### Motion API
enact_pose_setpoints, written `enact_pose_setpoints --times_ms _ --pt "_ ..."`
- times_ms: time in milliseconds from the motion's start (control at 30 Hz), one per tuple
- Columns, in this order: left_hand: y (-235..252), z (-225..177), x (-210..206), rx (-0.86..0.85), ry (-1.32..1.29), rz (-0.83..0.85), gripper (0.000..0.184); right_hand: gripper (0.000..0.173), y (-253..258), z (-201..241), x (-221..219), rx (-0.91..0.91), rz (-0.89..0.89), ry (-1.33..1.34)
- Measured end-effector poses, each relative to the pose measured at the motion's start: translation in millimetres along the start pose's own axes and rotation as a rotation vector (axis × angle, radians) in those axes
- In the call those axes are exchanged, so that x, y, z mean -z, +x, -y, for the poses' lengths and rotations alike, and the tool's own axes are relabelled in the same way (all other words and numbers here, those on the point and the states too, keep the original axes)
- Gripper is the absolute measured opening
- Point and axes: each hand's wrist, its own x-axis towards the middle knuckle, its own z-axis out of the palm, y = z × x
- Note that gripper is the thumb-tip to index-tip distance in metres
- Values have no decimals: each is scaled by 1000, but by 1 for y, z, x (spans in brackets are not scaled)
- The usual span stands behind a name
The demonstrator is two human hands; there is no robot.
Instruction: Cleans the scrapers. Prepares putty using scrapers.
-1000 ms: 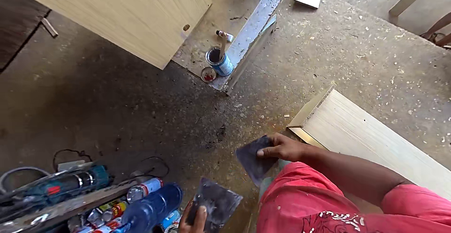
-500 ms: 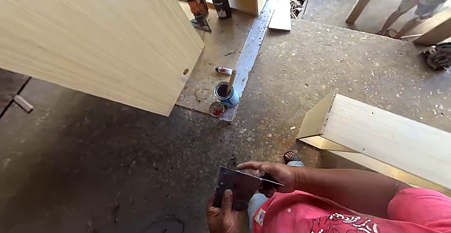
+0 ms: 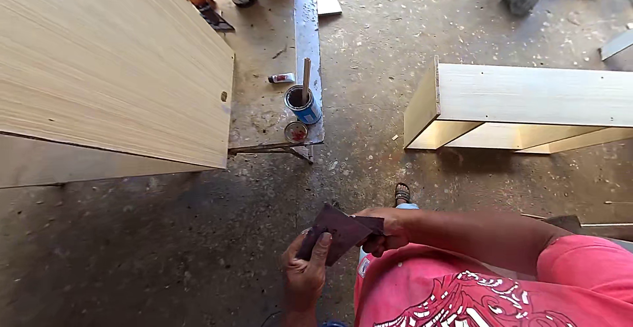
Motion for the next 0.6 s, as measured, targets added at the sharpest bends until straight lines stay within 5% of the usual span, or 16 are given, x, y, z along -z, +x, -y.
enact_pose_setpoints --times_ms 200,367,600 --pt "-9 -22 -4 -192 154 230 13 20 13 -3 3 87 -322 -285" --pt "-20 -31 -4 -93 -39 -42 14 24 18 -8 46 408 -704 -217" --pt "-33 -7 -8 -67 -42 -276 24 16 -27 -40 9 885 -737 -44"
